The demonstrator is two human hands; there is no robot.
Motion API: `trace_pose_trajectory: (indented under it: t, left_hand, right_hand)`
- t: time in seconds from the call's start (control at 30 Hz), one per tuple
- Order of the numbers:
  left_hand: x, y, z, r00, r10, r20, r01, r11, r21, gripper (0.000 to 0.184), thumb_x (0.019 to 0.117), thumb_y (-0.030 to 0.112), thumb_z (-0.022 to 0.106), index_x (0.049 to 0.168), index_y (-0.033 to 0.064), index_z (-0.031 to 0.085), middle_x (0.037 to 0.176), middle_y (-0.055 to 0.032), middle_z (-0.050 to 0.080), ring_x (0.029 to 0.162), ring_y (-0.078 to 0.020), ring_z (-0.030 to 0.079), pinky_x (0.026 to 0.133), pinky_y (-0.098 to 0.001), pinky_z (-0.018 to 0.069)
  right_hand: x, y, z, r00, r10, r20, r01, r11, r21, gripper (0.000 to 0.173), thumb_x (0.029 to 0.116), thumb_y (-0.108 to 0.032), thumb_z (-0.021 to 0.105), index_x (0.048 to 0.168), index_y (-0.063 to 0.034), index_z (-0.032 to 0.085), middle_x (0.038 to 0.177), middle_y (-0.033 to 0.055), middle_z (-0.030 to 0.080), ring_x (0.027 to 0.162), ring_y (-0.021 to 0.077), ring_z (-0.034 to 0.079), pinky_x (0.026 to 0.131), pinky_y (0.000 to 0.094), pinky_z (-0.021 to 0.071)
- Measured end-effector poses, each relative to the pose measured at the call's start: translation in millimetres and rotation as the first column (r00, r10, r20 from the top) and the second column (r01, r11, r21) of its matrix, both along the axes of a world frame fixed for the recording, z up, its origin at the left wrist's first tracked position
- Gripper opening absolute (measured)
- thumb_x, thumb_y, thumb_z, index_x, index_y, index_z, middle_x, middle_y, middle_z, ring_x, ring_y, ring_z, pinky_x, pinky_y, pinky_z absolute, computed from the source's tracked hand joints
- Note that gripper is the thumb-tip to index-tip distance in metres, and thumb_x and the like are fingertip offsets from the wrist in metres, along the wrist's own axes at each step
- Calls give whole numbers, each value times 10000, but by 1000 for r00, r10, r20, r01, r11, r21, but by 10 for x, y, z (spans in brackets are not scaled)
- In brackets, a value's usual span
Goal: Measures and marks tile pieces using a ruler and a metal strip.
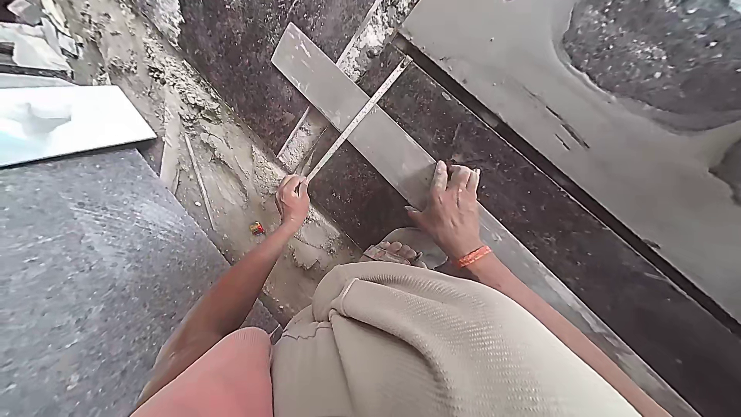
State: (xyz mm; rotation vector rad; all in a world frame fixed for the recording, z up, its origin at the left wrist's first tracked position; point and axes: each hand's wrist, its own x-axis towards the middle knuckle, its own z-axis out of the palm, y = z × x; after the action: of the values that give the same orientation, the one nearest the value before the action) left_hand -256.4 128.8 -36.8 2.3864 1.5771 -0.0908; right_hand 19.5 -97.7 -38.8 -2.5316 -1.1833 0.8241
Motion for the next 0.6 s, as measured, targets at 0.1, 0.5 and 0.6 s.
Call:
trace_pose_trajectory:
  t: [0.1,0.5,0.6]
  left_hand:
    - [-14,9,-4,1000,5,-6,-5,1000,-4,205,1018,216,618,1069,69,752,1159,-105,716,1105,-239,674,985,-476,532]
    - [-33,7,-22,1000,-19,24,18,1000,4,213,1023,221,614,1067,67,754,1183,-106,713,1127,-247,668,1005,-471,521]
    - [-54,-13,-37,999,-36,34,35,999,14,211,1022,223,614,1061,69,753,1170,-109,714,1112,-243,673,998,-472,525]
  right_hand:
    - [-18,-1,-25,1000,8,-2,-8,1000,7,1077,659,-474,882,1474,67,430,1374,359,496,1328,518,470,1186,639,274]
    - [-39,17,-45,1000,-7,4,7,1000,-1,1093,609,-494,882,1460,42,454,1383,340,492,1329,518,466,1177,653,275]
    - [-45,2,-49,1000,-11,5,11,1000,6,1087,602,-493,883,1450,39,461,1384,342,489,1329,519,468,1172,654,284]
